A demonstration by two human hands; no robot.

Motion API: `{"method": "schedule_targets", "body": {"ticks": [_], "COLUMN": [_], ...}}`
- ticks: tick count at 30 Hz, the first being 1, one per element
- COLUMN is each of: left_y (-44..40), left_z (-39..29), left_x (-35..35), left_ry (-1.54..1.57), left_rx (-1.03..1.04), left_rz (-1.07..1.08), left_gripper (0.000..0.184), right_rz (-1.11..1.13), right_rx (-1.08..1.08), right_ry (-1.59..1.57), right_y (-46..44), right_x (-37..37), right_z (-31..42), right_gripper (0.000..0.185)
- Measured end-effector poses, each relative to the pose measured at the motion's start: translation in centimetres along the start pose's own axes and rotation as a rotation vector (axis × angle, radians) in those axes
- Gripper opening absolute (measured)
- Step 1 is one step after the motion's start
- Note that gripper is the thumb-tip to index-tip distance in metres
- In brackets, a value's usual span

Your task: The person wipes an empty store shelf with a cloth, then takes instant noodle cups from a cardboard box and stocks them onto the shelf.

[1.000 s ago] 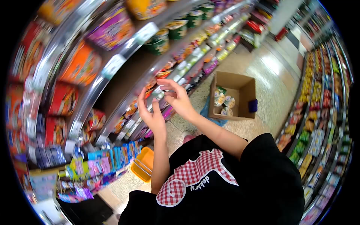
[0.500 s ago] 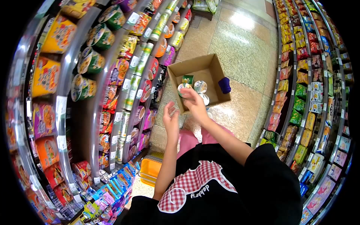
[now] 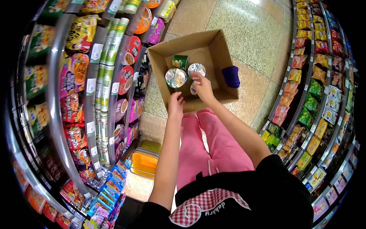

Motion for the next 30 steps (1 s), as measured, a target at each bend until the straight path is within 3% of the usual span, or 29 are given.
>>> {"method": "schedule_targets", "body": {"ticks": [4,11,17,20,23,26,27,30], "left_y": [-5.5,-10.4,-12.4,-12.0,-10.8,-5.0,-3.8,2.5], "left_z": [1.2,1.7,2.2,2.0,1.9,-1.0,-1.3,-3.6], "left_x": [-0.2,-1.1,-1.5,-1.2,-0.4,2.4,2.7,4.5], "left_ry": [0.081,0.110,0.174,0.176,0.152,0.071,0.057,-0.180], "left_rx": [-0.072,-0.031,-0.005,-0.011,0.004,0.129,0.160,0.340], "left_rz": [-0.088,-0.165,-0.157,-0.163,-0.091,0.017,0.048,-0.021], "left_gripper": [0.058,0.027,0.019,0.022,0.041,0.054,0.069,0.077], "right_rz": [0.038,0.194,0.226,0.241,0.220,0.139,0.113,0.102], "right_rx": [-0.008,0.046,0.117,0.177,0.152,0.022,0.008,-0.084], "right_ry": [0.160,0.216,0.297,0.291,0.275,0.172,0.187,0.085], "right_y": [-4.4,-9.1,-10.1,-10.0,-9.4,-9.1,-8.4,-6.5], "right_x": [2.9,7.3,8.6,8.3,7.1,4.9,3.6,0.4], "right_z": [-5.1,-10.7,-12.5,-12.0,-9.5,-8.2,-5.8,0.0], "right_gripper": [0.056,0.067,0.066,0.065,0.064,0.055,0.059,0.067]}}
Point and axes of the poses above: each hand's wrist, its own y-axis away from the middle knuckle, its own x-axis out of the palm, z = x × y, the point moved 4 cm from there along -y, towards the middle knuckle, and after that the axes turned 2 degrees about z, right-handed, at the moved point
